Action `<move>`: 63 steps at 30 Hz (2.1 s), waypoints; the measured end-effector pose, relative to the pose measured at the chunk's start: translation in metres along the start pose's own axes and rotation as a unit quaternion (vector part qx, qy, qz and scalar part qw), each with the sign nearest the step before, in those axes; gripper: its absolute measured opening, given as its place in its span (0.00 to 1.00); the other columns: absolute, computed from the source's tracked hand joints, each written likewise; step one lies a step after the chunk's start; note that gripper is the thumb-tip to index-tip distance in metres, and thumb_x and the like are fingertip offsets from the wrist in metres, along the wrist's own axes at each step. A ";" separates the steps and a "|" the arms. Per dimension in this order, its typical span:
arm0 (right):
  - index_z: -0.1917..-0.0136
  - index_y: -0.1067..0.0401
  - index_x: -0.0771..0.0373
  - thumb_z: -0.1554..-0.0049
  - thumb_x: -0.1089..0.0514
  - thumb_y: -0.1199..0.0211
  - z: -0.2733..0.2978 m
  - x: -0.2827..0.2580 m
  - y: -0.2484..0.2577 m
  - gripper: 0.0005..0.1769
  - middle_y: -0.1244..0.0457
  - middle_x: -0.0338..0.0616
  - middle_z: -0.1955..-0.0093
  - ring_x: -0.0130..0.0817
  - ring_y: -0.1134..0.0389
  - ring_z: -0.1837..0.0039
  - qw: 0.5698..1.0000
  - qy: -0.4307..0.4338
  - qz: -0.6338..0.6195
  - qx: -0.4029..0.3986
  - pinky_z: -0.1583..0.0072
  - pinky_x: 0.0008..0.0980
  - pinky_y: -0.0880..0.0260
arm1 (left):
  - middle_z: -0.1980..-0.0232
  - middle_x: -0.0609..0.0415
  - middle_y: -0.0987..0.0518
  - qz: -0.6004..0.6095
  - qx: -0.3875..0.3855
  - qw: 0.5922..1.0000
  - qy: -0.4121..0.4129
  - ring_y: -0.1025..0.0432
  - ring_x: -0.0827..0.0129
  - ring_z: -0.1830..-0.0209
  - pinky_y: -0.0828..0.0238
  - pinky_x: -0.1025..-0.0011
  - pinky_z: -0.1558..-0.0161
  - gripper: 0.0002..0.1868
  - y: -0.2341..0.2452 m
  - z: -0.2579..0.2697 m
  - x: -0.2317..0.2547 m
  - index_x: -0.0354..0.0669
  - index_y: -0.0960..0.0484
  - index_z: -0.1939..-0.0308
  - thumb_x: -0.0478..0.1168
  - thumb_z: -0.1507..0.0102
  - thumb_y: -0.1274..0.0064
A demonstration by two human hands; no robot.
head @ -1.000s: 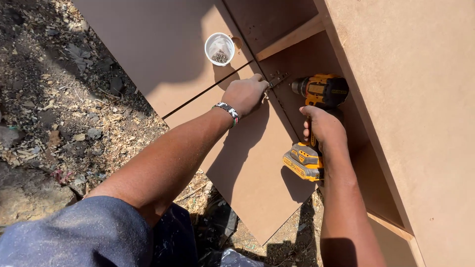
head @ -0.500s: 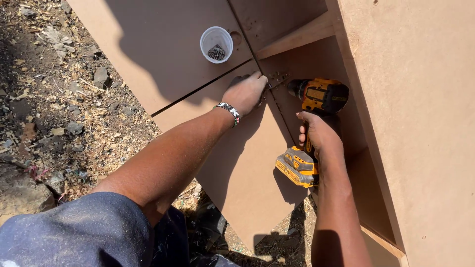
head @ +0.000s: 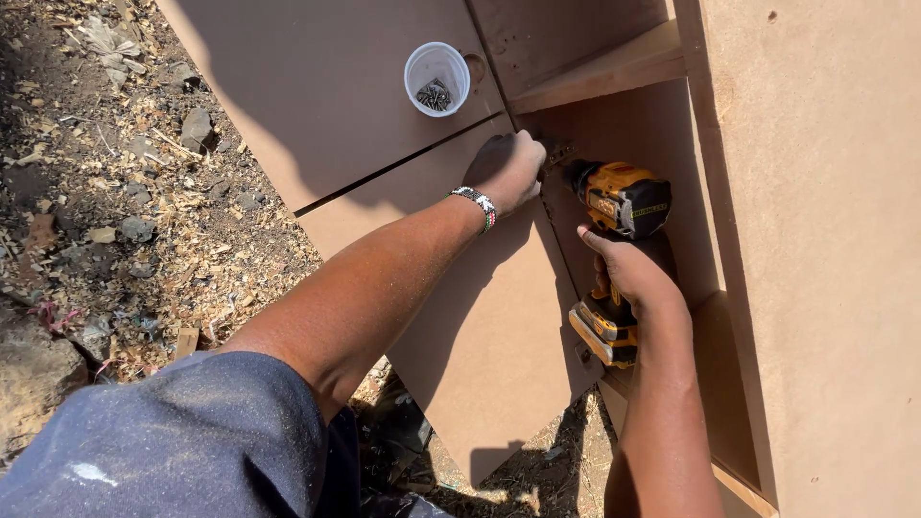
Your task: The person uses a cordless drill to attach metal hinges to a wooden cabinet door. They pick up screws from a white cup, position the hinges, and drive the screws into the wood. The person also handles the hinges by hand to align them before drilling.
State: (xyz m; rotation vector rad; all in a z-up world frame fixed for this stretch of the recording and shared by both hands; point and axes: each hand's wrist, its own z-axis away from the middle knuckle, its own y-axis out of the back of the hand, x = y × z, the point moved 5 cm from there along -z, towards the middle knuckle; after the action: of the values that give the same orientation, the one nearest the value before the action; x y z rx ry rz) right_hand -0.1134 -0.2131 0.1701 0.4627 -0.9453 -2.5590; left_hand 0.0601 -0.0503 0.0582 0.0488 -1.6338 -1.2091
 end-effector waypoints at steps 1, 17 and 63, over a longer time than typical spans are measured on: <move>0.55 0.24 0.61 0.32 0.35 0.26 -0.002 -0.003 -0.002 0.27 0.38 0.47 0.65 0.40 0.32 0.60 0.995 -0.002 -0.097 0.009 0.50 0.40 0.26 | 0.52 0.38 0.09 -0.025 0.007 1.000 0.001 0.09 0.45 0.48 0.11 0.53 0.42 0.13 -0.015 -0.009 -0.001 0.39 0.07 0.55 0.45 0.34 0.25; 0.43 0.19 0.61 0.32 0.37 0.25 0.006 -0.016 -0.007 0.24 0.39 0.40 0.59 0.35 0.30 0.61 0.986 -0.025 -0.164 0.034 0.52 0.45 0.20 | 0.47 0.49 0.08 -0.330 -0.178 0.927 -0.007 0.15 0.51 0.46 0.22 0.45 0.43 0.22 -0.122 -0.107 -0.005 0.44 0.05 0.43 0.59 0.22 0.35; 0.43 0.21 0.64 0.38 0.50 0.26 0.019 -0.017 0.002 0.17 0.43 0.37 0.64 0.28 0.35 0.68 0.968 -0.017 -0.250 -0.013 0.58 0.39 0.28 | 0.76 0.58 0.22 -0.152 0.092 0.981 -0.082 0.23 0.66 0.70 0.22 0.62 0.54 0.16 -0.092 -0.076 -0.017 0.50 0.14 0.72 0.33 0.28 0.39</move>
State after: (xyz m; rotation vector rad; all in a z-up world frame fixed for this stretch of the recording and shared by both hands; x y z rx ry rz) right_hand -0.1065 -0.1965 0.1885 0.7309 -0.8945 -3.0308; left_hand 0.0775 -0.1362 -0.0238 0.3329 -1.9316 -1.3125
